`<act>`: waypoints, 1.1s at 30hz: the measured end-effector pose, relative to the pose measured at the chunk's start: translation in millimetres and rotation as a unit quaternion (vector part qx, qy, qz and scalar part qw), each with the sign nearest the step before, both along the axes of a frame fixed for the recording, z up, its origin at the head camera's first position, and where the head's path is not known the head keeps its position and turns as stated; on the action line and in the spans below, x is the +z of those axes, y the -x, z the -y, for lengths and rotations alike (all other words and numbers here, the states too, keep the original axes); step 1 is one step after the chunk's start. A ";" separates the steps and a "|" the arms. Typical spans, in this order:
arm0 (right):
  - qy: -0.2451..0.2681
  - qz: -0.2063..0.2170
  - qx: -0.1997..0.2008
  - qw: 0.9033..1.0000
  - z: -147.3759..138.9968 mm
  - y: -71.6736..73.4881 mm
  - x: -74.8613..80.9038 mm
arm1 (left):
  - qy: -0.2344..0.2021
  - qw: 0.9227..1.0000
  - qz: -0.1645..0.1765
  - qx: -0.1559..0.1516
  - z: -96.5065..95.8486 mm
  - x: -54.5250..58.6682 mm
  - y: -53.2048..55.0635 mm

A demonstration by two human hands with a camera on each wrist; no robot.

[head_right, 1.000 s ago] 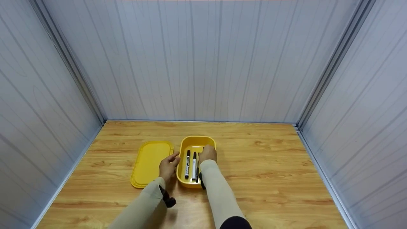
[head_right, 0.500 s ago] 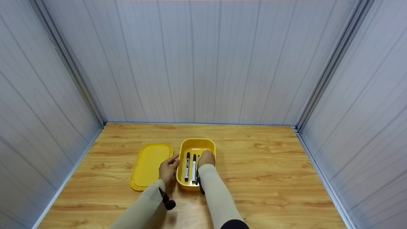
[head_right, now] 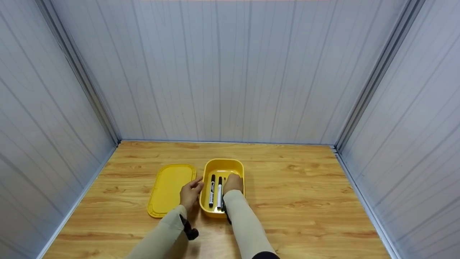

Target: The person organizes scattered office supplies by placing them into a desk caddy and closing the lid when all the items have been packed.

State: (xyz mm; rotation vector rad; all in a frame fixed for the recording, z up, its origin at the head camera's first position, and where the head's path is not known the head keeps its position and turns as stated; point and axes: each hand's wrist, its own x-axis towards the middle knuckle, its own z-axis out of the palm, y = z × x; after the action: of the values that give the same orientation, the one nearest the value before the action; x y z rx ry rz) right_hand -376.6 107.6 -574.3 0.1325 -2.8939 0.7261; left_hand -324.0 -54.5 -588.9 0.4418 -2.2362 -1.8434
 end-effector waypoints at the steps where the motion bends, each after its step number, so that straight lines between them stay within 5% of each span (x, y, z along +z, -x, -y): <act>1: 0.003 0.006 -0.002 1.000 -0.2 0.0 0.7 | -0.002 1.000 0.000 -0.001 -0.4 0.1 -0.3; 8: 0.042 0.041 -0.011 0.998 -0.4 0.2 12.2 | -0.010 1.000 -0.004 -0.004 -1.5 0.3 -2.5; 14: 0.107 0.049 0.001 0.993 -12.8 3.6 40.0 | -0.004 1.000 -0.011 -0.003 -1.1 -0.2 -1.4; 18: 0.132 0.067 -0.027 0.989 -32.3 7.4 56.1 | -0.012 1.000 -0.010 -0.009 -1.6 0.3 -1.0; 23: 0.146 0.077 -0.058 0.985 -59.0 9.4 53.5 | -0.029 1.000 -0.004 -0.010 1.0 1.9 -1.0; 26: 0.226 0.126 -0.084 0.962 -64.5 9.0 44.9 | -0.031 0.999 -0.004 -0.007 3.5 2.9 -2.5; 30: 0.371 0.180 -0.120 0.903 -62.6 9.2 36.7 | -0.024 1.000 -0.006 -0.004 5.6 4.5 -4.8; 31: 0.387 0.182 -0.123 0.896 -61.7 9.4 35.7 | -0.021 1.000 -0.006 -0.003 5.8 4.9 -5.7; 33: 0.383 0.176 -0.125 0.898 -60.2 9.3 35.0 | -0.015 1.000 -0.004 -0.002 6.2 5.8 -6.6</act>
State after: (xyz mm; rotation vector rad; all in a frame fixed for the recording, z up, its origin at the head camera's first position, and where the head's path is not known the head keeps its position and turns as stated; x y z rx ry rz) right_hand -385.9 167.8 -539.3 -0.4978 -2.5840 1.9044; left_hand -317.3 -60.7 -583.1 0.4354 -2.2076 -1.8802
